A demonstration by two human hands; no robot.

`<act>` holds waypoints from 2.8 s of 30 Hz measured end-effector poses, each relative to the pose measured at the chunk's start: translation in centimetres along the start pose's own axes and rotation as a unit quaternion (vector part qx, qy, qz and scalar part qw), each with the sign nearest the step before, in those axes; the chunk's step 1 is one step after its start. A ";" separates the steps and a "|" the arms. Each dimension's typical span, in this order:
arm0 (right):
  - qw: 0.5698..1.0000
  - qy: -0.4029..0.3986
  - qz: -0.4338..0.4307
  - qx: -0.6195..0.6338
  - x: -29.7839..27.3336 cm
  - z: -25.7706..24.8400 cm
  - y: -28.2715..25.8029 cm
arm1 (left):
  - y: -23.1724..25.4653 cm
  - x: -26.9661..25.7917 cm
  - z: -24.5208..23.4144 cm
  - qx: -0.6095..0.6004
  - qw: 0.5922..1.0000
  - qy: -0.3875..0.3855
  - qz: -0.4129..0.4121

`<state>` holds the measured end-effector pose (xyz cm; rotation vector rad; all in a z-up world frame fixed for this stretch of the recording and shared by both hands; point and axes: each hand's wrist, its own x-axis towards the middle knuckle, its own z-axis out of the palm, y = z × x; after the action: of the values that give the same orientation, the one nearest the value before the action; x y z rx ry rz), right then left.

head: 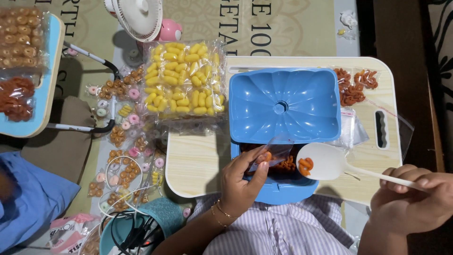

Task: A person is manually portioning and packing small orange snacks into individual plastic bags using a spoon and their hands.

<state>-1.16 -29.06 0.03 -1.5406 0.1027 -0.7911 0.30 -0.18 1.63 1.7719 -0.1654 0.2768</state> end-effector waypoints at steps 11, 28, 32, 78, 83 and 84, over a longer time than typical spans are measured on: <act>0.999 -0.039 -0.020 0.007 -0.4 -0.7 1.6 | -0.7 -0.6 -0.2 -0.039 0.999 0.012 -0.025; 0.998 -0.002 0.064 0.022 -0.1 1.8 -0.1 | -0.8 -0.7 0.0 -0.006 0.999 0.029 -0.018; 0.997 -0.011 0.075 0.024 0.2 2.1 -0.5 | -0.8 -0.6 -0.1 0.005 1.000 0.024 -0.016; 0.997 0.032 -0.005 -0.076 -1.9 -5.7 5.4 | -0.5 0.0 0.0 0.003 1.000 0.006 0.001; 0.970 -0.171 -0.156 -0.074 -2.0 -4.1 6.2 | -0.5 -0.1 0.0 0.002 1.000 -0.002 -0.011; 0.970 -0.170 -0.155 -0.076 -2.3 -3.3 5.6 | -0.6 -0.2 0.1 0.001 1.000 -0.003 -0.012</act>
<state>-2.48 -31.54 -6.26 -1.8435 -0.3463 -0.7618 0.32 -0.11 0.99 1.7759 -0.1491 0.2544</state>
